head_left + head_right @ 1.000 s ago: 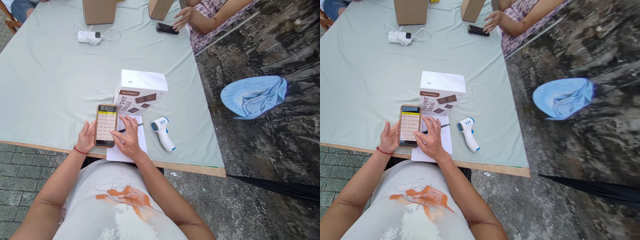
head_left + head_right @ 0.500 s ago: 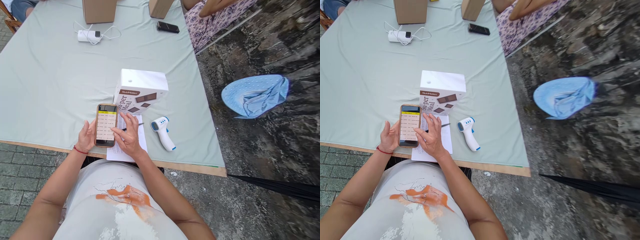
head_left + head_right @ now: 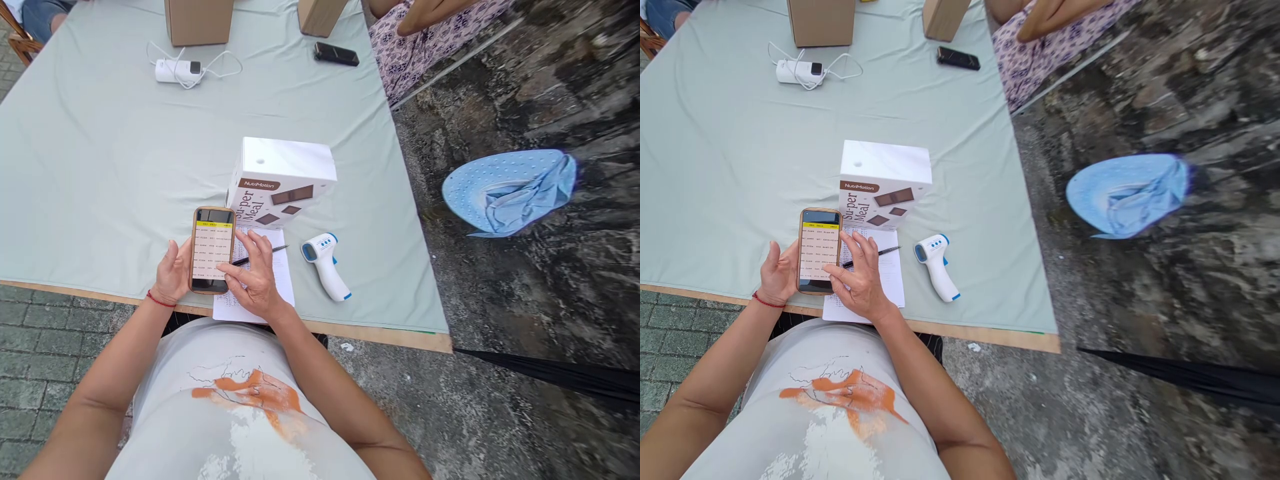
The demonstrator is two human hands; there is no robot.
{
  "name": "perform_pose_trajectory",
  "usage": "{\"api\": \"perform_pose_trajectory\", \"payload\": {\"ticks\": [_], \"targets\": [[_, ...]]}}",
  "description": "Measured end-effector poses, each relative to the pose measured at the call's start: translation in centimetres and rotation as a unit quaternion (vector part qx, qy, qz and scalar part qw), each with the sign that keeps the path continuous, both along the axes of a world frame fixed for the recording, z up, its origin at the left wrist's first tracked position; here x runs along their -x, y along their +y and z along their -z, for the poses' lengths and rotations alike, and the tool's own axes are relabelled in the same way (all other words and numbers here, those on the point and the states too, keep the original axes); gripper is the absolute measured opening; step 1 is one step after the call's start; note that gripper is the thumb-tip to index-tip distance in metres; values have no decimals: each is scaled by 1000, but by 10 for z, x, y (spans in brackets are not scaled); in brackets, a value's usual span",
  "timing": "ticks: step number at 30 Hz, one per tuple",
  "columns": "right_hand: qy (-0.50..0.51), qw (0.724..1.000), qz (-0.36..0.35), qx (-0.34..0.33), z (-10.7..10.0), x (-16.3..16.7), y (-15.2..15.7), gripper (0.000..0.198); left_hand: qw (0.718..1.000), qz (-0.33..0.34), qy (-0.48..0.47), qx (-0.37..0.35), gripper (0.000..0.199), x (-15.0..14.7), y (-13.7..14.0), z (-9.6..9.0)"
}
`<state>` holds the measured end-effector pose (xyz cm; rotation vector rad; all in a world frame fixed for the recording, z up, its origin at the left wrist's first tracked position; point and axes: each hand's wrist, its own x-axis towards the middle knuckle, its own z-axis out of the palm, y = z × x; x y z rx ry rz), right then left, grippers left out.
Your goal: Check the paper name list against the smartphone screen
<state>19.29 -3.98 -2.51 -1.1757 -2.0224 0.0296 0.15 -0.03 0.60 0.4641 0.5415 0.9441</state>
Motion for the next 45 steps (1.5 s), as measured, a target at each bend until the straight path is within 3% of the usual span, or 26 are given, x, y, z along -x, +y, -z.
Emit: {"api": "perform_pose_trajectory", "payload": {"ticks": [12, 25, 29, 45], "targets": [[8, 1000, 5, -19, 4, 0, 3, 26, 1000, -4, 1, 17, 76, -1, 0, -3], [-9, 999, 34, 9, 6, 0, 3, 26, 1000, 0, 3, 10, 76, -1, 0, -1], [-3, 1000, 15, -10, 1, 4, 3, 26, 1000, 4, 7, -1, 76, -1, 0, -2], [-28, 999, 8, 20, 6, -1, 1, 34, 1000, -4, -7, 30, 74, -1, 1, -3]]}}
